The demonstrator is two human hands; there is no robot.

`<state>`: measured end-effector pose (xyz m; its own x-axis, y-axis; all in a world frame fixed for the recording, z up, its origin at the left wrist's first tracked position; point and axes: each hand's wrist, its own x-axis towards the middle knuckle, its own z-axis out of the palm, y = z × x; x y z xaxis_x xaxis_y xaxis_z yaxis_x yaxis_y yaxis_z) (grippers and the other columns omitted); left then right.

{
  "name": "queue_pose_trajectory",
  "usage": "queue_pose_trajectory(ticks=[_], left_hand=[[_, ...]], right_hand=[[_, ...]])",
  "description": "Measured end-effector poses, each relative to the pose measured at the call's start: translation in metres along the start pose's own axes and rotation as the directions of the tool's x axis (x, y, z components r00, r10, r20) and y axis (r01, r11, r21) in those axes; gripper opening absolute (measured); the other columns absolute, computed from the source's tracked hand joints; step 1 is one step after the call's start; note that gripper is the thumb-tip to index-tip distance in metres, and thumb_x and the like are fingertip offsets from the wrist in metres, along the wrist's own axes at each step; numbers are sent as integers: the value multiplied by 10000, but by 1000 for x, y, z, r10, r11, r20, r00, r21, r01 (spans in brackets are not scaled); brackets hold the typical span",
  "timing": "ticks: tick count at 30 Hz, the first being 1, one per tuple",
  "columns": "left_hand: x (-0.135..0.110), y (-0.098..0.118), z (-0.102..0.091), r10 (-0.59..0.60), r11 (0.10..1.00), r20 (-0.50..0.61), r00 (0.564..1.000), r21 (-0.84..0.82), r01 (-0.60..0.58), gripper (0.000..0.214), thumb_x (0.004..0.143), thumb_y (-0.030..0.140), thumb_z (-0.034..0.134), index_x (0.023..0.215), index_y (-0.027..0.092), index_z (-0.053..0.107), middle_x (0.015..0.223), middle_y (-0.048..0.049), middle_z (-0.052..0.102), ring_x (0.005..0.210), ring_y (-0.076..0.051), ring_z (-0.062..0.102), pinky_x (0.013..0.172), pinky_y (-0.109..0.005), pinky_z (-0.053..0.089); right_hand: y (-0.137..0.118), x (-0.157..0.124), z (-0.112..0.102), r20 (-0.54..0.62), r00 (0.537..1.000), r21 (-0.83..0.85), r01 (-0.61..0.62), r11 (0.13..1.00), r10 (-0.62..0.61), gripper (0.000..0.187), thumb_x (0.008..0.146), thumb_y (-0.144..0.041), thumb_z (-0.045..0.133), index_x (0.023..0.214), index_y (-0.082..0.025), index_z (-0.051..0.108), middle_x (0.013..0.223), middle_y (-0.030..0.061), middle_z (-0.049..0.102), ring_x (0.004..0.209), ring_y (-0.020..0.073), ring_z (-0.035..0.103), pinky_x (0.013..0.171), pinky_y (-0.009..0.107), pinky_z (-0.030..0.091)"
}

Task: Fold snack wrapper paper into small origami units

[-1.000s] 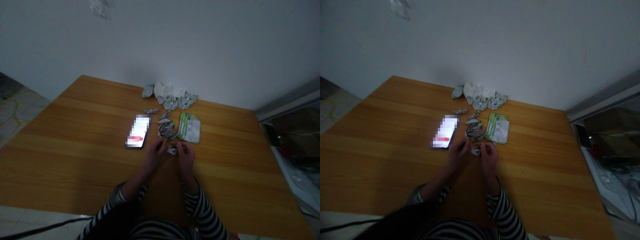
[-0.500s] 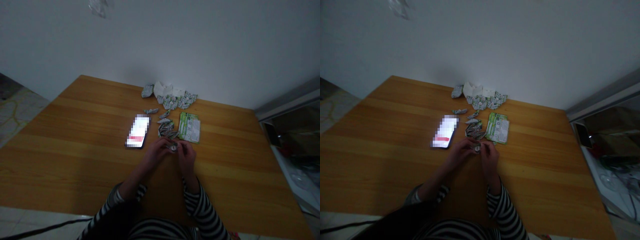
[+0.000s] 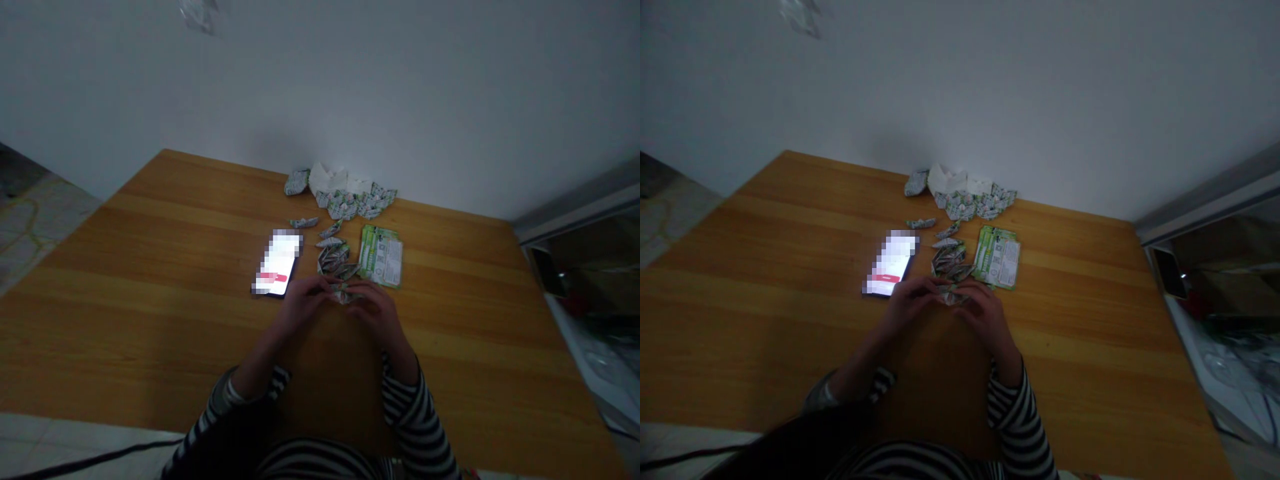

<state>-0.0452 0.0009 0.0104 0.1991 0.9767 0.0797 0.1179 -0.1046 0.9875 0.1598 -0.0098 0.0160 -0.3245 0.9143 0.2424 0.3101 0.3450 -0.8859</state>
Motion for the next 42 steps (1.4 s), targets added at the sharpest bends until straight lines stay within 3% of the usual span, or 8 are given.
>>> queue_pose_trajectory(ticks=[10,17,20,23,26,32,37,42], left_hand=[[-3,-4,4,56,998,31,998,-11,-56,68,779,169,683,714,173,663,1004,-81,740,916,-212,691,835,-341,520],[-6,1,11,-49,984,-32,998,-171,43,140,745,244,725,691,166,621,951,-87,754,963,-240,696,841,-372,546],[-6,3,15,-73,963,-36,997,-261,61,186,717,259,753,691,166,594,983,-100,752,961,-244,701,861,-398,551],[-6,6,19,-106,940,-78,991,-333,74,207,711,238,759,694,166,566,976,-99,755,917,-229,714,840,-394,566],[-6,9,24,-135,907,-100,986,-413,83,237,710,222,761,716,168,530,933,-91,760,898,-223,720,809,-376,580],[-4,9,24,-123,938,-147,981,-340,66,307,678,210,775,938,169,617,1072,-92,732,964,-224,703,845,-362,571],[-4,3,19,-173,969,-81,982,-194,154,127,692,205,747,806,153,726,838,-54,770,806,-221,720,795,-360,574],[-4,1,18,-140,957,-80,987,-265,115,279,626,232,806,887,161,741,872,-50,771,825,-220,713,802,-348,567]], right_hand=[[12,-2,8,-42,998,-57,36,998,-39,164,840,-282,664,979,-269,751,979,64,730,912,209,685,806,347,544],[3,2,15,-133,991,27,-29,999,32,126,840,-232,623,809,-235,745,900,52,707,869,196,663,774,327,521],[-1,1,22,-264,949,99,-151,984,172,93,808,-217,638,763,-215,720,798,34,700,775,182,660,725,306,525],[-2,-1,30,-370,860,262,-265,928,351,45,747,-230,695,781,-201,692,726,13,701,668,171,661,645,291,541],[-3,-2,36,-440,796,357,-271,894,416,88,726,-260,714,757,-188,675,664,7,689,586,161,651,580,279,545],[-8,-7,39,-493,822,257,-174,951,284,133,746,-252,702,869,-203,709,828,45,735,744,193,693,689,318,571],[-5,-9,35,-460,886,34,-51,998,61,139,807,-196,638,898,-235,737,883,51,753,823,218,703,765,361,561],[-1,-10,33,-435,895,-124,51,991,-100,182,849,-184,593,891,-260,753,905,46,755,832,210,712,765,346,566]])
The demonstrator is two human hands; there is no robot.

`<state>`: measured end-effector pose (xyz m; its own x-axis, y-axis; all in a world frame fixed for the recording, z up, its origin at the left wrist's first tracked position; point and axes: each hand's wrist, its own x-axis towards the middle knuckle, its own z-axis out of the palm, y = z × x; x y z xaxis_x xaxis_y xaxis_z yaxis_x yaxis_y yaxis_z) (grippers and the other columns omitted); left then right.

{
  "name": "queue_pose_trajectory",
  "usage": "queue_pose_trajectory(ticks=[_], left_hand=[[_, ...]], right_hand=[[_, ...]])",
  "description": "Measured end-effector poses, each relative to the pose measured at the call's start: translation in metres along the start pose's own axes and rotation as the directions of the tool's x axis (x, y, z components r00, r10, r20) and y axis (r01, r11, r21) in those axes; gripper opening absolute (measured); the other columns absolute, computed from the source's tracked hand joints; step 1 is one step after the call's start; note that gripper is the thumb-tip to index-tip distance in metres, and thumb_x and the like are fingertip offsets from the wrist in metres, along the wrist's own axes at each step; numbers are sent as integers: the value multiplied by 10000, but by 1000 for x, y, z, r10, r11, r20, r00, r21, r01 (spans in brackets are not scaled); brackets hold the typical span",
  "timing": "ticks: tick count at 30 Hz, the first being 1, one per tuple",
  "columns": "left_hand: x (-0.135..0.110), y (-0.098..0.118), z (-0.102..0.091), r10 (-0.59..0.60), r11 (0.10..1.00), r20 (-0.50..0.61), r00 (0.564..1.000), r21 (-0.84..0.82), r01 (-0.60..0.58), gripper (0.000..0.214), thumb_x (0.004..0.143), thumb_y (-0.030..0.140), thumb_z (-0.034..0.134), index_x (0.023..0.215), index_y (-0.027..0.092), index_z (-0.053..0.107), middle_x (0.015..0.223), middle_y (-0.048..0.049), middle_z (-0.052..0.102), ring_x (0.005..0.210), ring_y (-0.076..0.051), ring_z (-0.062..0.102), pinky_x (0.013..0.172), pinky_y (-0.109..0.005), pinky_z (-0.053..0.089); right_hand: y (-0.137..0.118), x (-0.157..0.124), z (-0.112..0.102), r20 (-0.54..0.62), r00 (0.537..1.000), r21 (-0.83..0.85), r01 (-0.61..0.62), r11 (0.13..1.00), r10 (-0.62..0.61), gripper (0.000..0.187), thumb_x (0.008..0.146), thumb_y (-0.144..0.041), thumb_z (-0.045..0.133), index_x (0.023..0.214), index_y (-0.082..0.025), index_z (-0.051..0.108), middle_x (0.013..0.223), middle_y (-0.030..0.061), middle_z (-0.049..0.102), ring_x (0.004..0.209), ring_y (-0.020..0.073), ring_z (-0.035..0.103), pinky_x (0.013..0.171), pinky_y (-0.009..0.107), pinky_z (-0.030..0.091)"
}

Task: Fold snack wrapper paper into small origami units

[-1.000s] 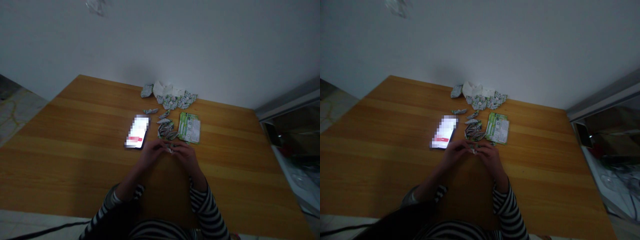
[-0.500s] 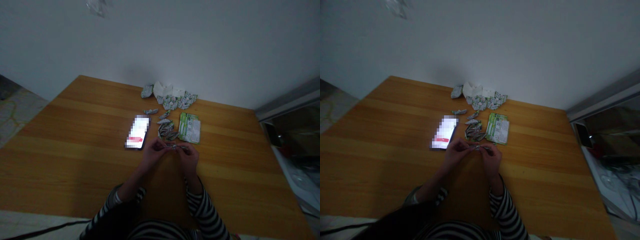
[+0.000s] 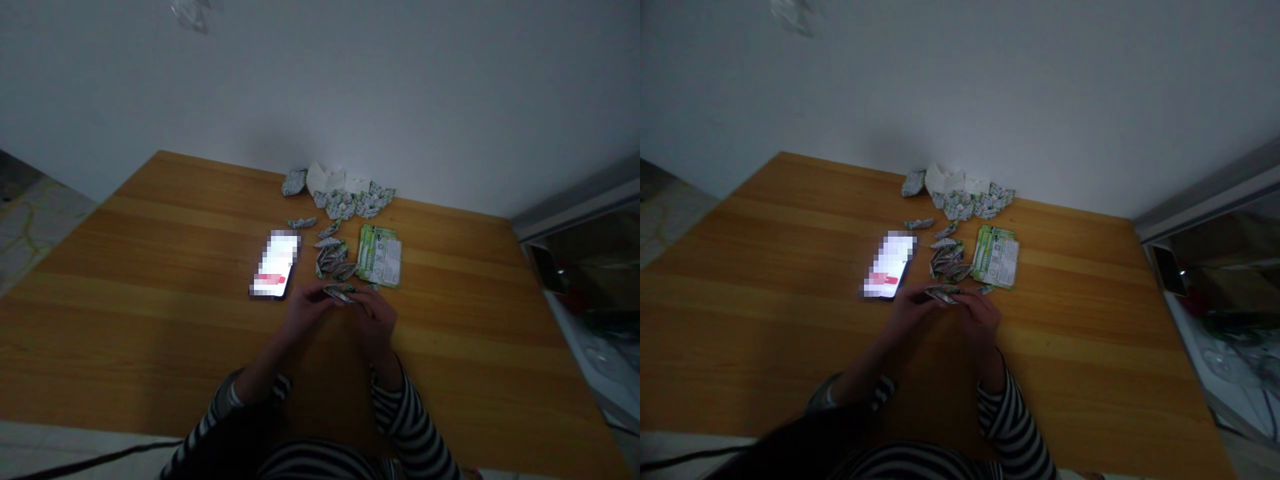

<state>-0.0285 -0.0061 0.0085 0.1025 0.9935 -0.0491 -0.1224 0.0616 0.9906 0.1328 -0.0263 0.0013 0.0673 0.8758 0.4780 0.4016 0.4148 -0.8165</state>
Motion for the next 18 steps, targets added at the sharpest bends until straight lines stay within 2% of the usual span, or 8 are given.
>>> queue_pose_trajectory(ticks=[3,6,10,15,18], left_hand=[[2,2,-6,-12,999,69,998,30,10,293,718,322,747,965,165,740,931,-61,767,856,-215,707,802,-333,557],[4,7,-13,-63,986,121,991,164,42,291,842,379,612,991,164,741,950,-66,764,838,-200,701,774,-314,550],[5,11,-19,-118,948,204,972,316,49,290,825,349,638,1004,145,739,953,-75,763,836,-209,696,763,-300,538],[4,19,-21,-227,854,332,916,520,23,254,834,302,603,955,137,754,847,-49,767,725,-185,678,635,-237,493],[5,29,-20,-258,746,352,900,665,-46,259,855,291,560,908,134,759,734,-33,747,648,-167,646,548,-206,426]], right_hand=[[5,0,-4,21,999,-75,52,996,-50,217,877,-190,554,911,-269,752,946,53,751,859,204,712,775,343,573],[11,1,-11,111,989,-126,109,986,-95,258,894,-165,517,968,-274,740,1019,55,739,935,198,698,827,344,565],[17,5,-18,283,948,-146,191,971,-144,303,897,-120,477,1018,-246,723,1073,73,725,994,195,678,878,342,551],[20,6,-20,359,901,-163,315,935,-241,291,890,-94,468,972,-204,725,1003,92,742,928,183,700,821,294,572],[23,5,-20,395,888,-193,330,924,-235,292,882,-77,468,968,-195,721,998,92,743,922,186,702,822,295,573]])
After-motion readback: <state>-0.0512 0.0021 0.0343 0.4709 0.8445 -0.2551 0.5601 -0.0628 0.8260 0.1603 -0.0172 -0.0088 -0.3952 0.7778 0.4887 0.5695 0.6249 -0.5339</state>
